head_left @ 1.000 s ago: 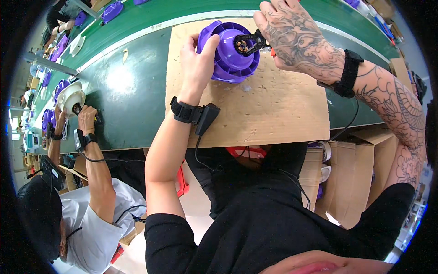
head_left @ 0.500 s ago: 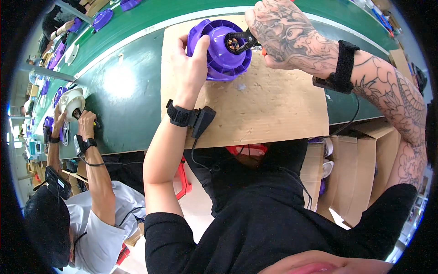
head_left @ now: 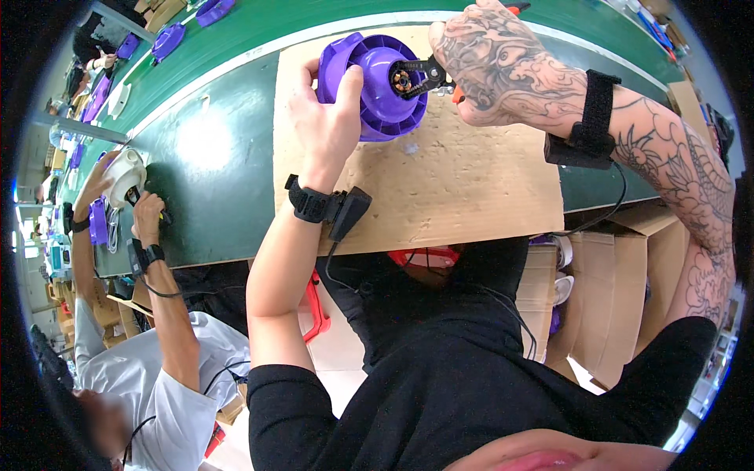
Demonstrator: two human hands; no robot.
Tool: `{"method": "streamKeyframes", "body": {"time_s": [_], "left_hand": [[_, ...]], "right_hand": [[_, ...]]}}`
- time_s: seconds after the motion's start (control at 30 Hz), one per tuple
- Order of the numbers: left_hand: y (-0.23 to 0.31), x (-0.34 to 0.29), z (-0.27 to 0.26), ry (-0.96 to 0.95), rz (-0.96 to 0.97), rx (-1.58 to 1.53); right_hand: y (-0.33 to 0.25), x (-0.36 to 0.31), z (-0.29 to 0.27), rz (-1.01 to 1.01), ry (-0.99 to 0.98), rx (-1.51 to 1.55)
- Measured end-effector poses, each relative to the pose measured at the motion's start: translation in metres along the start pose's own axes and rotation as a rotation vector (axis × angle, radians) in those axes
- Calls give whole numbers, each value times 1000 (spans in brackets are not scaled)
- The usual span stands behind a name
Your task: The person uses pliers to manipulate wires inside white and purple plastic electrical housings. They repeatedly pick up a housing, insert the pliers into the central opening to adjust internal components, and then place the housing back on the table or into a box. The task involves handling multiple units of both white and purple housings.
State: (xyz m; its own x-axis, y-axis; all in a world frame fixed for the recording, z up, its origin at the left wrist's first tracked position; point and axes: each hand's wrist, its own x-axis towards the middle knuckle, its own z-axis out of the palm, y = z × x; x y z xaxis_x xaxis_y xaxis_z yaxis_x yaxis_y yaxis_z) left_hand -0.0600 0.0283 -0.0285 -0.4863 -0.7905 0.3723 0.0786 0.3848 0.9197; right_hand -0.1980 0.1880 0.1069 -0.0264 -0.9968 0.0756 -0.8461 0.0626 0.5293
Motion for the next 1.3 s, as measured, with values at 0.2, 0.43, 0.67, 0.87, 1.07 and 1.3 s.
{"method": "streamKeyframes", "body": {"time_s": [0.2, 0.43, 0.67, 0.87, 1.07, 1.3], "left_hand": [[5, -5, 3, -6, 71, 36], [8, -6, 3, -6, 91, 29], [12, -2, -2, -71, -82, -3], [22, -3, -5, -75, -174, 22], [8, 10, -11, 10, -8, 22], [-4, 14, -9, -124, -200, -279]], "right_hand": [[3, -12, 2, 13, -18, 160], [1, -23, 21, 55, 14, 221], [-9, -25, 34, 80, 221, 119], [-14, -24, 24, 149, 11, 144], [3, -18, 0, 71, 110, 110], [1, -8, -13, 32, 75, 79]]}}
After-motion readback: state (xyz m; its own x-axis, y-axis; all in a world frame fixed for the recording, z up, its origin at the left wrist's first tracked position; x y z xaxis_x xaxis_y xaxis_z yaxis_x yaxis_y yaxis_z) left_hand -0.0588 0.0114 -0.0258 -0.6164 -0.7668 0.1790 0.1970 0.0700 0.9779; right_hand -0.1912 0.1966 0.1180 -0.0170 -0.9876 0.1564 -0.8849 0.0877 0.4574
